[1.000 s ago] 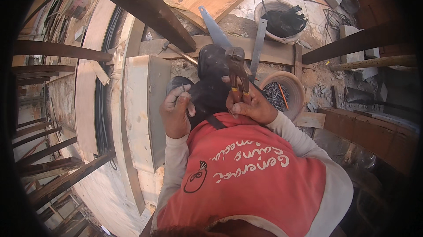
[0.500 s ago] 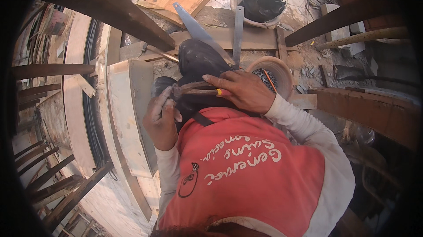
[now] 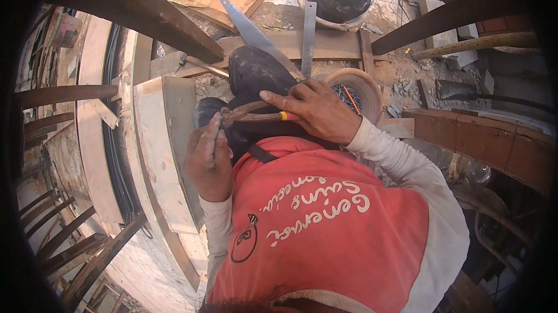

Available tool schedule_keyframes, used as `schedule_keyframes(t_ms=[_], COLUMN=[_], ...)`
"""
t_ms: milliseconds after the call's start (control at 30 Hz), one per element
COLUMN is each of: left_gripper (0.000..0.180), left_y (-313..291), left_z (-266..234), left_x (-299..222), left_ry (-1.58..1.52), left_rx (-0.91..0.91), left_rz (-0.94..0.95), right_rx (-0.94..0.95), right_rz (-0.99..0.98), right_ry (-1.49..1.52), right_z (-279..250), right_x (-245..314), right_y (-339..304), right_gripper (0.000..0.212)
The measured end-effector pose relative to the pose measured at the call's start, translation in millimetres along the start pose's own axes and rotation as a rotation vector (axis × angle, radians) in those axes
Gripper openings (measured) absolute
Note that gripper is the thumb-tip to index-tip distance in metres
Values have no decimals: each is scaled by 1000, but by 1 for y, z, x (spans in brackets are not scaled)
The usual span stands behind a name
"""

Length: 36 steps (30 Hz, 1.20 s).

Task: The person prepares wooden boards by using a saw to cut a notch, hammering nails into the boards, and using pliers to pull out or adjust nails.

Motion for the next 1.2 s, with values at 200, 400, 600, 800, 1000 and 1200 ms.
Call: schedule_keyframes(t_ms=[200, 400, 600, 800, 1000, 1200], left_gripper=[33, 35, 26, 26, 29, 28], left_y=[1, 3, -6, -12, -14, -13], left_z=[0, 12, 16, 23, 21, 20], left_x=[0, -1, -24, 29, 32, 28], left_ry=[-7, 97, 7, -591, -788, -619], left_rx=[1, 30, 106, 172, 118, 146], left_rz=[12, 70, 34, -500, -542, -473], right_rx=[-12, 35, -103, -52, 55, 80], right_rz=[-12, 75, 235, 204, 35, 10], right_ry=[-158, 33, 127, 357, 208, 180], right_z=[3, 41, 69, 41, 29, 27], right_x=[-6, -42, -77, -58, -20, -14], right_y=[-2, -3, 5, 3, -3, 1], right_gripper=[66, 43, 27, 35, 48, 64])
Point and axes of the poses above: each hand's wrist, its own y-axis towards the middle knuckle, its own z-axis out of the palm, x = y × z, the point moved 9 cm from there along y, towards the middle knuckle, and after that the axes turned 11 degrees about y, right-handed, at the moved point
